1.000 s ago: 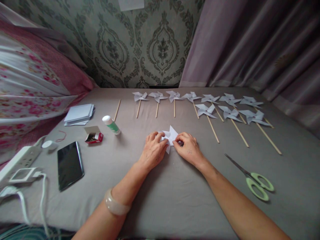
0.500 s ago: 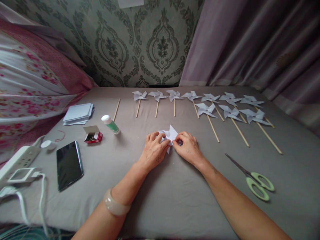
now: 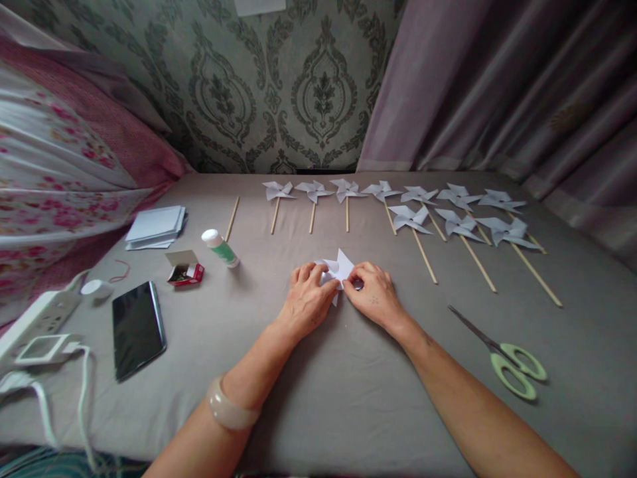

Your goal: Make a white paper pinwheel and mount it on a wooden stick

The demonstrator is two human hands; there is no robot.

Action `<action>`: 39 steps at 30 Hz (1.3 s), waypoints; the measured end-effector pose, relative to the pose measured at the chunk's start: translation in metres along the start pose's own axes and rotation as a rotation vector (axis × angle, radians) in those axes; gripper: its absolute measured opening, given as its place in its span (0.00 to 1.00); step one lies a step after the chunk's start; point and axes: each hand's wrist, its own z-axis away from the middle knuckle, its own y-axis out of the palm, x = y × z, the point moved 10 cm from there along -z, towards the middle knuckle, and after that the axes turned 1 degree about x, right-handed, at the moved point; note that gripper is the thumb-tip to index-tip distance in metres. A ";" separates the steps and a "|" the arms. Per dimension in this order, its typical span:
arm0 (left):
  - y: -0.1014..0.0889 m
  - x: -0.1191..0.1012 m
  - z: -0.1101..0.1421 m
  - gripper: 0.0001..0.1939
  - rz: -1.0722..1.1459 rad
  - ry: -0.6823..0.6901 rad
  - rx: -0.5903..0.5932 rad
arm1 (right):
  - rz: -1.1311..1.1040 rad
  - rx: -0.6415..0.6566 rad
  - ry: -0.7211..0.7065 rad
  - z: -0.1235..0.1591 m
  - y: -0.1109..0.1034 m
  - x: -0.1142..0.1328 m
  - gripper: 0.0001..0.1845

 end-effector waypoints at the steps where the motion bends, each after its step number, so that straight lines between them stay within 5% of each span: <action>1: 0.000 0.000 0.000 0.13 -0.008 0.002 -0.001 | 0.002 -0.005 -0.002 0.000 0.000 0.000 0.06; 39: 0.002 -0.002 0.002 0.14 -0.078 -0.011 0.016 | 0.045 0.005 0.021 0.001 0.002 -0.001 0.05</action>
